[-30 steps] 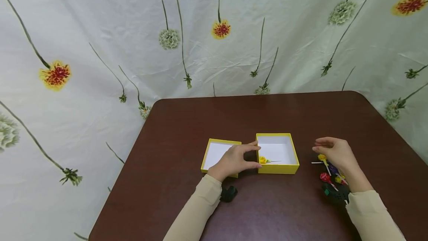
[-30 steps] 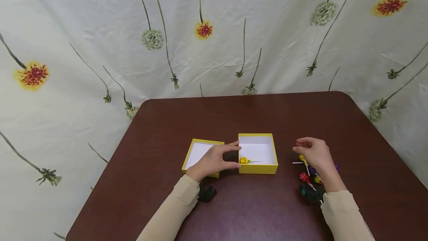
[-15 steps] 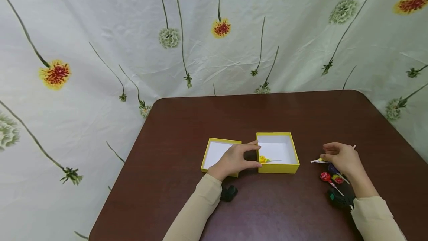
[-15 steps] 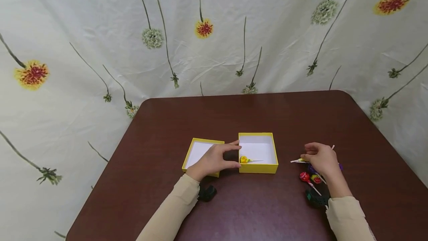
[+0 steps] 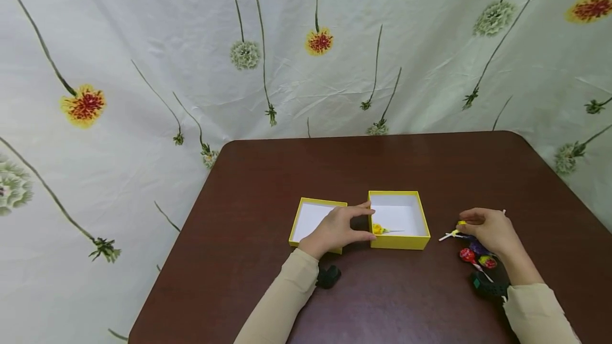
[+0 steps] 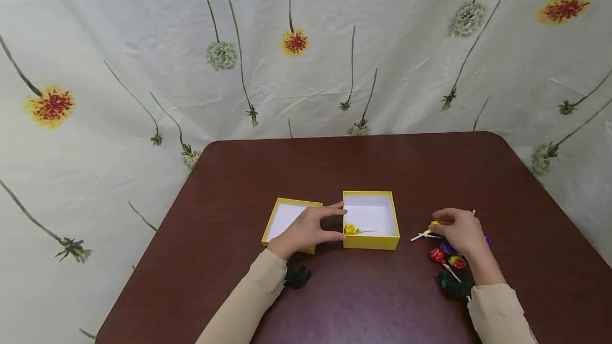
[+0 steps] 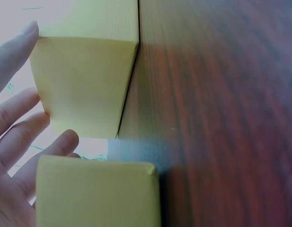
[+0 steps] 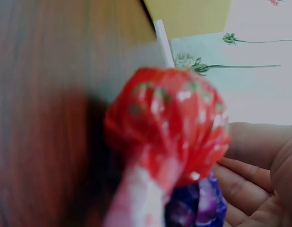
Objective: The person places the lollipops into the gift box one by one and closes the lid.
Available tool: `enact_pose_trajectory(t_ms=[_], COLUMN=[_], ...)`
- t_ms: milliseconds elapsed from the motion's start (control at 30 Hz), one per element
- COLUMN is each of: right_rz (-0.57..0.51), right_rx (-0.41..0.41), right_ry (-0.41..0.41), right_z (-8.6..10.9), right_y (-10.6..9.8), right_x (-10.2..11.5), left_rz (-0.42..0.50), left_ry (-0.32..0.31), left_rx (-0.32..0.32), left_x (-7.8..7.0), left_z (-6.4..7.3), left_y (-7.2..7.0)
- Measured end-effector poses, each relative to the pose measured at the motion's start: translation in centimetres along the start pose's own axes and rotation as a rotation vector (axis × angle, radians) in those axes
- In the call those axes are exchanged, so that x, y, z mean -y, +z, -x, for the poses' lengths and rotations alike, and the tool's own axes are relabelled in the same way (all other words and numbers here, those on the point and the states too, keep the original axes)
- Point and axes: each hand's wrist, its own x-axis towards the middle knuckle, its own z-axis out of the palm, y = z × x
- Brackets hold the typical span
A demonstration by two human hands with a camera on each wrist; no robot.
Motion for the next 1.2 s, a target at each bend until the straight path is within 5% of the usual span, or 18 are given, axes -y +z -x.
enact_pose_trajectory(t_ms=[1200], right_rz=[-0.171], right_rx=[-0.103], right_ry=[-0.066], right_z=[0.3], right_y=[0.0], right_x=[4.2], left_rz=[0.013], left_ry=[-0.006], left_rx=[0.006], left_x=[0.1], left_z=[0.1], left_y=[0.0])
